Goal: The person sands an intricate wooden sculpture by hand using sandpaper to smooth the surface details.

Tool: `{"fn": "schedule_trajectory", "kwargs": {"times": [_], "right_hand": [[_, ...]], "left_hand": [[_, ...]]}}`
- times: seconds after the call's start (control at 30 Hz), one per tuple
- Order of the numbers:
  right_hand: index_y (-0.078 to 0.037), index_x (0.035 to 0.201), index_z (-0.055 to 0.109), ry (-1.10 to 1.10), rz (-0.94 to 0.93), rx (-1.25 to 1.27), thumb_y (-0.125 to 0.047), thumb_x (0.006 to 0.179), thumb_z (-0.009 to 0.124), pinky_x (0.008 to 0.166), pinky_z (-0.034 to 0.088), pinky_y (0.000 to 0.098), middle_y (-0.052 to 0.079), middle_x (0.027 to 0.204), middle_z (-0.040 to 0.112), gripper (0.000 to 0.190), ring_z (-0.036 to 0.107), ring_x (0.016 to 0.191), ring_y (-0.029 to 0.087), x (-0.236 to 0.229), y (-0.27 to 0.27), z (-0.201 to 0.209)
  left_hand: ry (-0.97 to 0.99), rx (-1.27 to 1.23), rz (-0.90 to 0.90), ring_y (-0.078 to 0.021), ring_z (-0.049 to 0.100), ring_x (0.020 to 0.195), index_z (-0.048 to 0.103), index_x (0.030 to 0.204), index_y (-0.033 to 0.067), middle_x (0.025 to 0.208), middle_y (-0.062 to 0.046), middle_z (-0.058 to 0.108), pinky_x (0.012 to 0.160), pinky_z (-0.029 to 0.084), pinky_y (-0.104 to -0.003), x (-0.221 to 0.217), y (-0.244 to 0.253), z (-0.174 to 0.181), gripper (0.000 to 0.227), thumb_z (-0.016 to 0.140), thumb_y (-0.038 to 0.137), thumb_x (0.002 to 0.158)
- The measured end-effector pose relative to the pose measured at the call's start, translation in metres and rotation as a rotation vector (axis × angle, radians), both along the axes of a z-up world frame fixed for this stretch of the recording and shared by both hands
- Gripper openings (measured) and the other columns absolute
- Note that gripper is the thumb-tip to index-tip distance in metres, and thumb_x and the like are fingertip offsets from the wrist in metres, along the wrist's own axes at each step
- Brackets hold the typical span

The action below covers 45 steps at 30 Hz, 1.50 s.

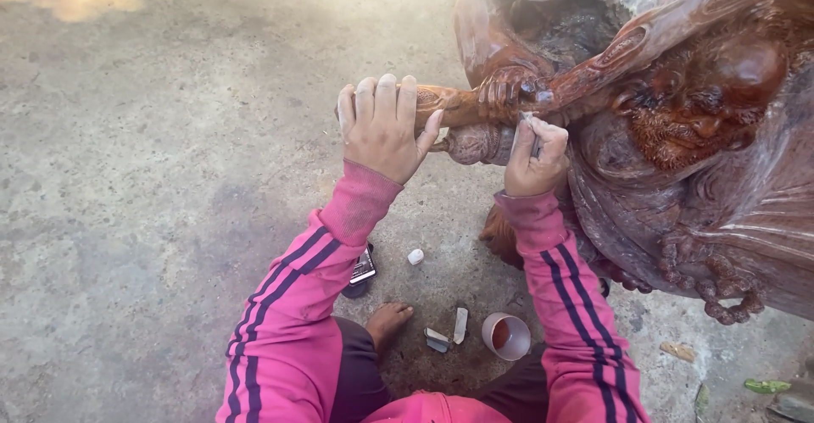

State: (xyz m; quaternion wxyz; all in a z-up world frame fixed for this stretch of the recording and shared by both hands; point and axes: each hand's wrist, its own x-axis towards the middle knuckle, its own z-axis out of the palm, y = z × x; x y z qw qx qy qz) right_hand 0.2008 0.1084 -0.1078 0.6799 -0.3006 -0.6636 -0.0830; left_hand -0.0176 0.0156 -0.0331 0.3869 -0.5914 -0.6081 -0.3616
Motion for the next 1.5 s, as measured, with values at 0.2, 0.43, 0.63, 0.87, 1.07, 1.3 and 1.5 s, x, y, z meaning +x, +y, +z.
{"fn": "schedule_trajectory", "kwargs": {"times": [0.2,0.43,0.63,0.87,1.07,1.3,1.5], "right_hand": [[-0.004,0.093,0.068,-0.220,-0.102,-0.033,-0.018,0.097,0.077,0.064,0.055,0.0427,0.013,0.079,0.064,0.017,0.066,0.067,0.037,0.024,0.003,-0.002],[-0.007,0.098,0.047,0.182,0.096,-0.157,-0.015,0.104,0.064,0.061,0.045,0.0327,0.008,0.086,0.051,0.019,0.051,0.067,0.023,0.010,0.027,-0.013],[-0.007,0.096,0.051,0.306,0.281,-0.248,-0.015,0.103,0.064,0.061,0.046,0.0282,0.006,0.085,0.058,0.016,0.052,0.065,0.017,0.005,0.008,0.019],[-0.010,0.101,0.045,0.296,0.467,-0.268,0.001,0.104,0.054,0.037,0.041,0.0253,0.001,0.073,0.052,0.015,0.045,0.049,0.010,-0.021,-0.001,-0.011],[-0.007,0.094,0.050,0.567,0.223,-0.216,-0.016,0.104,0.060,0.056,0.048,0.0278,0.007,0.081,0.055,0.016,0.053,0.057,0.014,-0.027,-0.007,0.045],[-0.008,0.086,0.065,0.213,0.021,-0.276,-0.023,0.091,0.082,0.071,0.049,0.0350,0.009,0.081,0.066,0.023,0.061,0.075,0.031,-0.020,-0.020,-0.017],[-0.006,0.098,0.069,0.147,0.277,-0.607,-0.016,0.097,0.073,0.068,0.056,0.0377,0.015,0.085,0.076,0.010,0.075,0.081,0.033,0.015,-0.089,0.056]], "left_hand": [[0.003,0.015,-0.014,-0.0341,0.058,0.101,0.065,0.115,0.0049,0.103,-0.015,0.058,0.092,0.043,-0.054,0.000,0.001,-0.001,0.050,0.052,0.051,0.100],[0.020,0.022,-0.013,-0.0332,0.058,0.100,0.066,0.114,0.0051,0.101,-0.013,0.058,0.092,0.043,-0.052,-0.001,0.003,-0.002,0.050,0.054,0.052,0.100],[0.052,0.025,-0.012,-0.0315,0.058,0.098,0.066,0.113,0.0058,0.100,-0.012,0.059,0.090,0.045,-0.049,0.002,0.000,0.006,0.049,0.055,0.051,0.100],[0.063,-0.006,0.020,-0.0298,0.059,0.100,0.067,0.113,0.0083,0.102,-0.010,0.059,0.092,0.045,-0.049,0.002,-0.003,0.007,0.048,0.055,0.052,0.099],[0.068,-0.015,0.038,-0.0300,0.060,0.099,0.068,0.112,0.0075,0.102,-0.010,0.061,0.090,0.045,-0.047,0.005,-0.004,0.010,0.049,0.056,0.054,0.099],[0.024,0.121,0.094,-0.0351,0.052,0.113,0.064,0.128,0.0146,0.121,-0.012,0.055,0.100,0.038,-0.053,0.040,-0.011,-0.012,0.044,0.042,0.045,0.106],[-0.675,-0.404,-0.791,-0.0474,0.054,0.115,0.044,0.132,-0.0071,0.124,-0.027,0.051,0.096,0.048,-0.053,0.131,-0.047,-0.022,0.049,0.061,0.027,0.101]]}}
